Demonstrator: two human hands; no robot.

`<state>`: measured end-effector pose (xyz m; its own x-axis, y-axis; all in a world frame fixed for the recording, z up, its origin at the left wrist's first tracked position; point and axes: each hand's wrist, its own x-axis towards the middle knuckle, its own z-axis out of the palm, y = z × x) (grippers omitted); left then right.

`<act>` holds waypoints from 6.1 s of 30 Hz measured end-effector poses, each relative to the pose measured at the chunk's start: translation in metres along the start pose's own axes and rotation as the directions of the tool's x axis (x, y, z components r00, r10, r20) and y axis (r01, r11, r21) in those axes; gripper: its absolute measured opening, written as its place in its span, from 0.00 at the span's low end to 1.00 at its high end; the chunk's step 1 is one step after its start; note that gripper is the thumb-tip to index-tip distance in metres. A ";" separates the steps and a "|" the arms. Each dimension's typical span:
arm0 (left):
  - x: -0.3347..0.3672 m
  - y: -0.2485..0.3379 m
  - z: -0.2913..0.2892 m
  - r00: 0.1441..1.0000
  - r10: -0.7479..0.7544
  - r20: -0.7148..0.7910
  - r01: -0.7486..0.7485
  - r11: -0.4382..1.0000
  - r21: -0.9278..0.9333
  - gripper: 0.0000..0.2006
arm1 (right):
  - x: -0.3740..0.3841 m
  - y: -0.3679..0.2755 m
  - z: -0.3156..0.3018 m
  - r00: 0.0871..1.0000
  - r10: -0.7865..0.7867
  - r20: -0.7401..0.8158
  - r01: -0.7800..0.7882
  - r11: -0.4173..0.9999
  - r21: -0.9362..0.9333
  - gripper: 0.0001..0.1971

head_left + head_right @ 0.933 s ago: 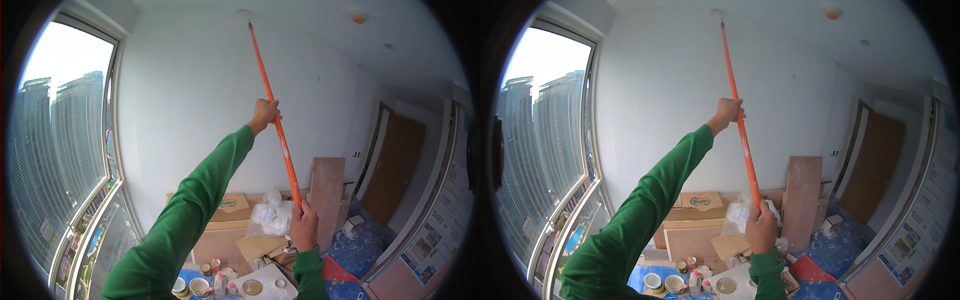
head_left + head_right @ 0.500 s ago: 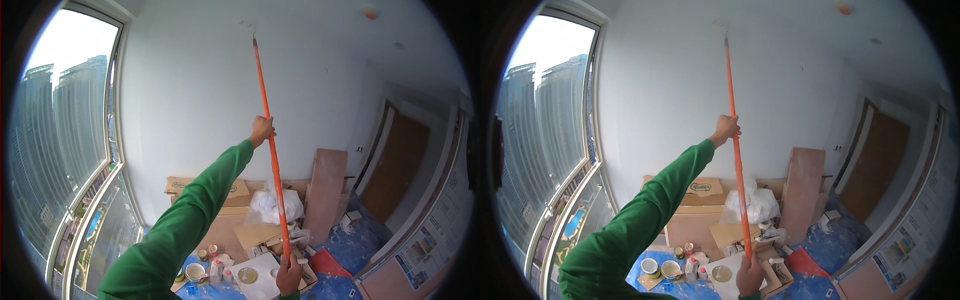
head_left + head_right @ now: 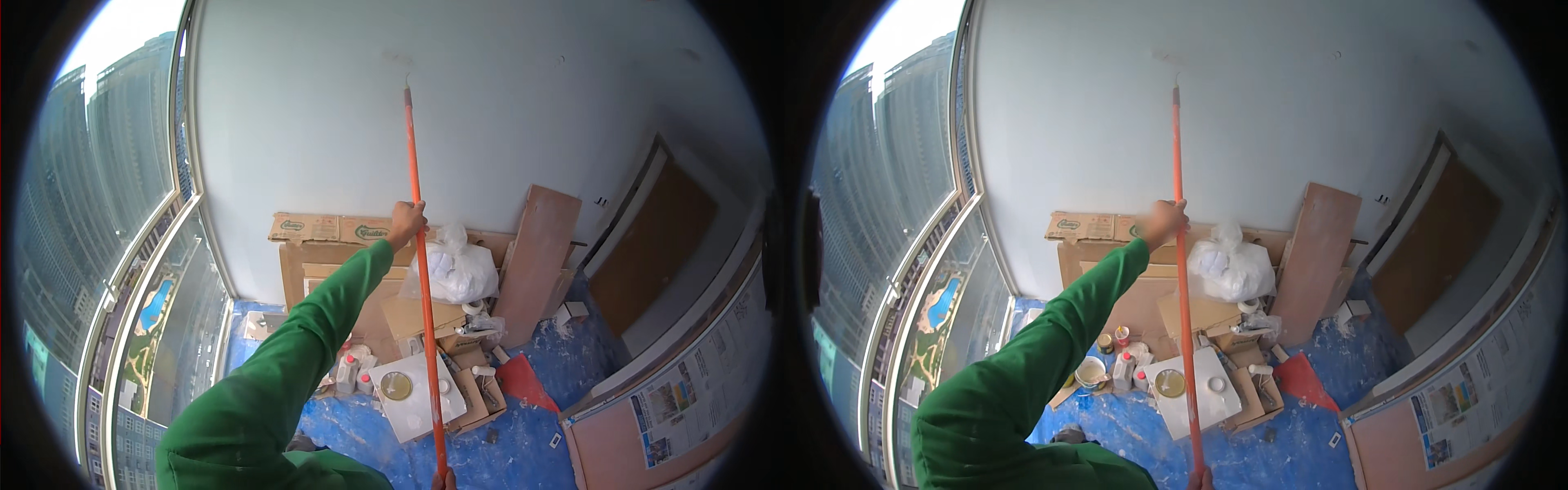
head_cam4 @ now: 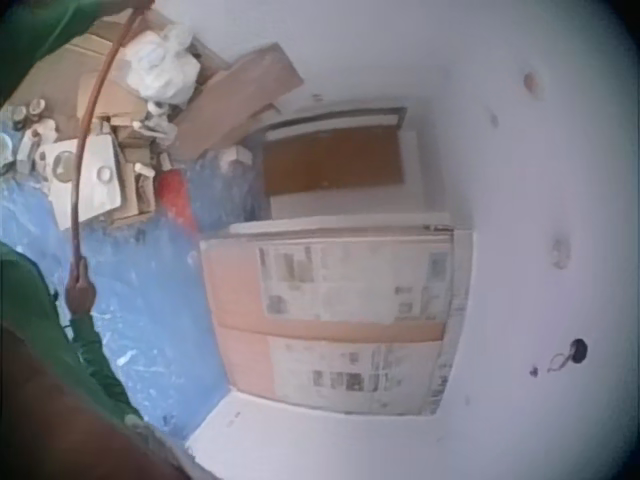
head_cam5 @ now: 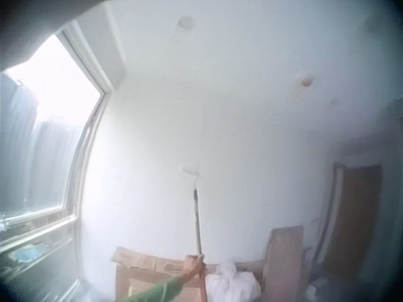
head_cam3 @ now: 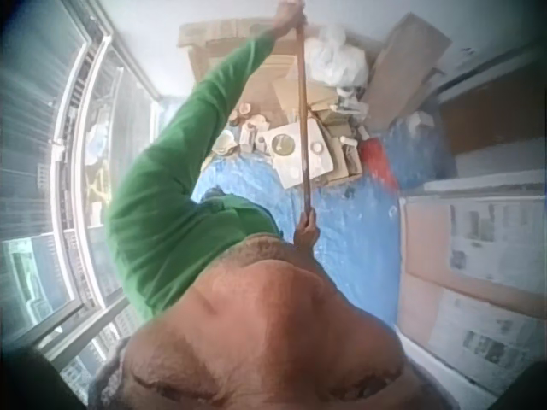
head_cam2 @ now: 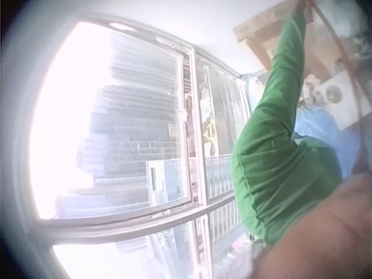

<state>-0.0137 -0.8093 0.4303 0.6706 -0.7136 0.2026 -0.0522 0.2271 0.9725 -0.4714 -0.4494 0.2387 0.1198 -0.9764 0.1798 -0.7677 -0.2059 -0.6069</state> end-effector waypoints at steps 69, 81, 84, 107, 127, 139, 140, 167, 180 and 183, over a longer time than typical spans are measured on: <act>0.352 -0.113 -0.302 0.986 0.120 0.116 -0.157 0.425 0.892 0.45 | 0.211 -0.140 0.215 0.946 0.324 0.013 -0.287 0.817 0.501 0.13; 0.432 -0.049 -0.267 0.971 0.214 0.109 -0.182 0.357 0.916 0.44 | 0.194 -0.135 0.200 0.906 0.412 -0.096 -0.358 0.867 0.346 0.16; 0.445 -0.046 -0.267 0.978 0.190 0.090 -0.155 0.365 0.918 0.45 | 0.191 -0.140 0.199 0.885 0.453 -0.106 -0.395 0.851 0.346 0.16; 0.445 -0.060 -0.259 0.960 0.267 0.082 -0.191 0.412 0.891 0.42 | 0.193 -0.158 0.207 0.854 0.513 -0.084 -0.452 0.813 0.366 0.16; 0.426 -0.082 -0.238 0.946 0.253 0.203 -0.293 0.400 0.868 0.14 | 0.189 -0.156 0.224 0.877 0.481 -0.020 -0.429 0.799 0.421 0.13; 0.454 -0.060 -0.270 0.957 0.278 0.088 -0.196 0.390 0.900 0.42 | 0.197 -0.177 0.227 0.903 0.428 0.034 -0.404 0.820 0.405 0.14; 0.456 -0.058 -0.269 0.951 0.295 0.088 -0.200 0.374 0.906 0.42 | 0.197 -0.177 0.228 0.906 0.422 0.026 -0.397 0.828 0.396 0.14; 0.137 -0.152 -0.216 0.814 -0.314 0.488 0.334 0.941 0.048 0.15 | 0.174 -0.117 0.301 0.958 0.266 0.105 -0.286 0.896 0.339 0.17; 0.121 -0.180 -0.212 0.908 -0.360 0.213 0.380 0.923 -0.059 0.19 | 0.228 -0.184 0.412 0.965 0.067 0.254 -0.179 0.876 0.448 0.20; 0.125 -0.183 -0.215 0.904 -0.368 0.217 0.391 0.918 -0.072 0.18 | 0.231 -0.186 0.420 0.955 0.100 0.279 -0.223 0.864 0.452 0.21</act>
<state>0.2386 -0.7980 0.2529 0.4651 -0.8725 -0.1497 0.2677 -0.0225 0.9632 -0.0366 -0.6637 0.0683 0.2133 -0.9713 -0.1055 -0.4050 0.0104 -0.9143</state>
